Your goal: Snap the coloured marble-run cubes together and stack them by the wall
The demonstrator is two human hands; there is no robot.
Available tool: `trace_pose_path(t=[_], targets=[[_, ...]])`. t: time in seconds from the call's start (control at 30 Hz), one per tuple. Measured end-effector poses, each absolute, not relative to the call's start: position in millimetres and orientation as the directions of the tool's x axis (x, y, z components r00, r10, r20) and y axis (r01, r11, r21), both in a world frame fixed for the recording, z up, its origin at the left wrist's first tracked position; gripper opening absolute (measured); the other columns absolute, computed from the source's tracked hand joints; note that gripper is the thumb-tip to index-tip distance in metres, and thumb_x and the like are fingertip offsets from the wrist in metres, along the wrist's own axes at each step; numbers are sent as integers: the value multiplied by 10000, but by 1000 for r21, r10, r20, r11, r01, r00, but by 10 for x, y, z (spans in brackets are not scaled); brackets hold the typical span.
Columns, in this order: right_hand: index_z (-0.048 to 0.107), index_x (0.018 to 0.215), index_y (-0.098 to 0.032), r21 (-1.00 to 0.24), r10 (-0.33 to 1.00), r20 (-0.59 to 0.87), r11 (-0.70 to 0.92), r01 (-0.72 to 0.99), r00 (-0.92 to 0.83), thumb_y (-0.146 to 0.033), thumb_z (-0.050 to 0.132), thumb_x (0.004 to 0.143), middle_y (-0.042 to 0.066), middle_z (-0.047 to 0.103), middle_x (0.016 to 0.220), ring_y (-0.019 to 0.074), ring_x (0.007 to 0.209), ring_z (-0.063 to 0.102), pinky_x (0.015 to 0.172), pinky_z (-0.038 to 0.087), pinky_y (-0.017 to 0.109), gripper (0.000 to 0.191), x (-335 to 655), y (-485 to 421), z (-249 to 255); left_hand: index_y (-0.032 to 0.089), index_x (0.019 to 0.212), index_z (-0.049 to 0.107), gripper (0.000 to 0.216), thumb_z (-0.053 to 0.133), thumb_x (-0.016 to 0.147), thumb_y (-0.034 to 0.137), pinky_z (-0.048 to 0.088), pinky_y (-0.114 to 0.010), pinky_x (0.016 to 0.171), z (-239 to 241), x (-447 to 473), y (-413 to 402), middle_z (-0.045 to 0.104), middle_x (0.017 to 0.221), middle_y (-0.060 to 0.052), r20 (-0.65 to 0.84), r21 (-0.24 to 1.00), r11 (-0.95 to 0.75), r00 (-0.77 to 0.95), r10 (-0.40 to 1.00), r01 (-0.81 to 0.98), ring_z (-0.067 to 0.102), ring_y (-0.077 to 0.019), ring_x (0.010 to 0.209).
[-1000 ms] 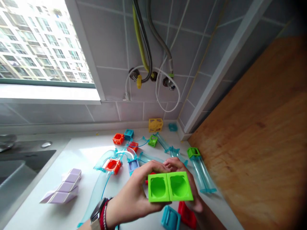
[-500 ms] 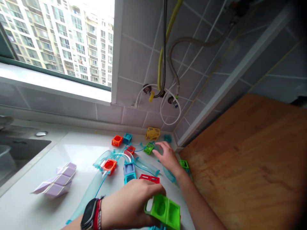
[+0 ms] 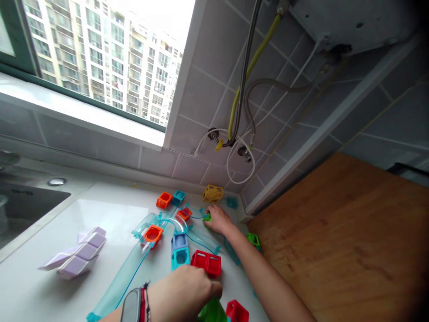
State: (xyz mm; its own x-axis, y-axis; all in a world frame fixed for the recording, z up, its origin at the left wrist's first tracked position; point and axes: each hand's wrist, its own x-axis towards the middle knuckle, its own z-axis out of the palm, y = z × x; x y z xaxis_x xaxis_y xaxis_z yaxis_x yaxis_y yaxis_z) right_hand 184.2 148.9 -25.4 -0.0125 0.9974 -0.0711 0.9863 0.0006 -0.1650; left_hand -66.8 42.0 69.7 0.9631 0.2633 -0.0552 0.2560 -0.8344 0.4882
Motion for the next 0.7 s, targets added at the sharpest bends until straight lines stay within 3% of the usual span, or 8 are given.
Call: trace_pose_path(t=[0.13, 0.33, 0.47, 0.7], targets=[[693, 1067, -158, -134, 998, -57, 15, 991, -23, -334, 691, 910, 150, 677, 1197, 298, 1193, 594, 1028, 433, 385, 235, 1833, 1459, -254, 233, 909, 701, 252, 782, 678, 173, 612, -387, 645, 691, -670, 433, 774, 846, -73, -69, 491, -833, 965, 253, 253, 774, -356, 785], [722, 1166, -204, -166, 996, -86, 15, 986, -29, -350, 599, 975, 129, 743, 1210, 273, 1157, 667, 967, 461, 332, 270, 1857, 1459, -189, 237, 946, 717, 321, 741, 680, 60, 627, -374, 647, 606, -645, 443, 785, 852, -67, -64, 490, -835, 965, 253, 252, 786, -350, 790], [765, 1116, -222, -190, 989, -144, -47, 981, 19, -409, 653, 929, 116, 784, 1141, 281, 1113, 703, 884, 482, 310, 288, 1900, 1511, -154, 241, 960, 731, 333, 687, 714, 20, 639, -393, 665, 600, -637, 443, 794, 843, -75, -68, 482, -840, 967, 246, 248, 793, -359, 795], [810, 772, -168, -230, 950, -283, -203, 952, 134, -432, 776, 797, 83, 774, 777, 245, 835, 717, 688, 455, 266, 267, 2079, 1579, -123, 258, 1028, 736, 384, 625, 772, -6, 640, -378, 700, 685, -638, 479, 803, 890, -71, -129, 451, -845, 958, 256, 286, 797, -341, 835]])
